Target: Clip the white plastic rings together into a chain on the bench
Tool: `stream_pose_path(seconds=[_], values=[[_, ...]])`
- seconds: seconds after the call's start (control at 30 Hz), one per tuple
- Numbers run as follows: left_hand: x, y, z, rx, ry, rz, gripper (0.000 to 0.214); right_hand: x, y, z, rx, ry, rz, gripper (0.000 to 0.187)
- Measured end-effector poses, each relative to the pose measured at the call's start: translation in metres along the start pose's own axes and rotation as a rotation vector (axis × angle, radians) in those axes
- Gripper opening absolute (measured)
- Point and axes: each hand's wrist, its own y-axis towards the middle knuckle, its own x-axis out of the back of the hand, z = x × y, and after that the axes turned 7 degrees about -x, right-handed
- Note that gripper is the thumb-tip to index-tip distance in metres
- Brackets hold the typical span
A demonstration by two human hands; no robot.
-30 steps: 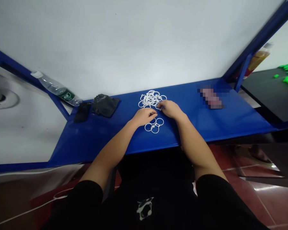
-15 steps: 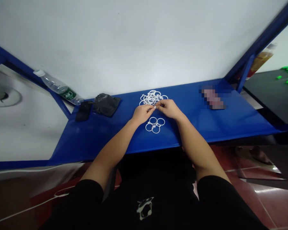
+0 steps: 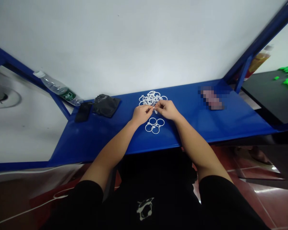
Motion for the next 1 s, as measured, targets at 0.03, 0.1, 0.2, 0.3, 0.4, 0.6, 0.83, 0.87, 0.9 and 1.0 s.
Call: stream_pose_path(seconds=[0.03, 0.1, 0.2, 0.3, 0.4, 0.6, 0.83, 0.87, 0.9, 1.0], values=[[0.000, 0.000, 0.000, -0.003, -0.004, 0.006, 0.015, 0.001, 0.000, 0.000, -0.002, 0.002, -0.001, 0.025], [0.001, 0.001, 0.000, -0.009, -0.025, 0.022, 0.015, 0.003, 0.000, 0.001, -0.012, 0.009, 0.008, 0.024], [0.004, 0.001, -0.003, -0.027, -0.058, 0.075, 0.016, 0.008, 0.000, 0.002, -0.041, 0.029, 0.088, 0.021], [0.009, 0.002, -0.007, -0.035, -0.063, 0.151, 0.019, 0.012, 0.000, 0.001, -0.076, 0.038, 0.213, 0.020], [0.011, 0.002, -0.010, 0.003, -0.053, 0.217, 0.022, 0.015, 0.003, -0.004, -0.097, 0.048, 0.280, 0.028], [0.012, 0.003, -0.012, -0.024, -0.101, 0.366, 0.018, 0.022, 0.013, -0.025, -0.135, -0.215, -0.172, 0.025], [0.010, 0.001, -0.015, -0.081, -0.093, 0.430, 0.018, 0.014, 0.019, -0.048, -0.176, -0.432, -0.135, 0.047], [0.010, 0.001, -0.016, -0.084, -0.096, 0.433, 0.018, 0.012, 0.020, -0.050, -0.186, -0.446, -0.131, 0.048], [0.010, 0.001, -0.017, -0.082, -0.099, 0.433, 0.017, 0.011, 0.020, -0.051, -0.197, -0.456, -0.132, 0.048], [0.010, 0.002, -0.018, -0.051, -0.112, 0.424, 0.014, 0.009, 0.021, -0.052, -0.230, -0.468, -0.157, 0.046]])
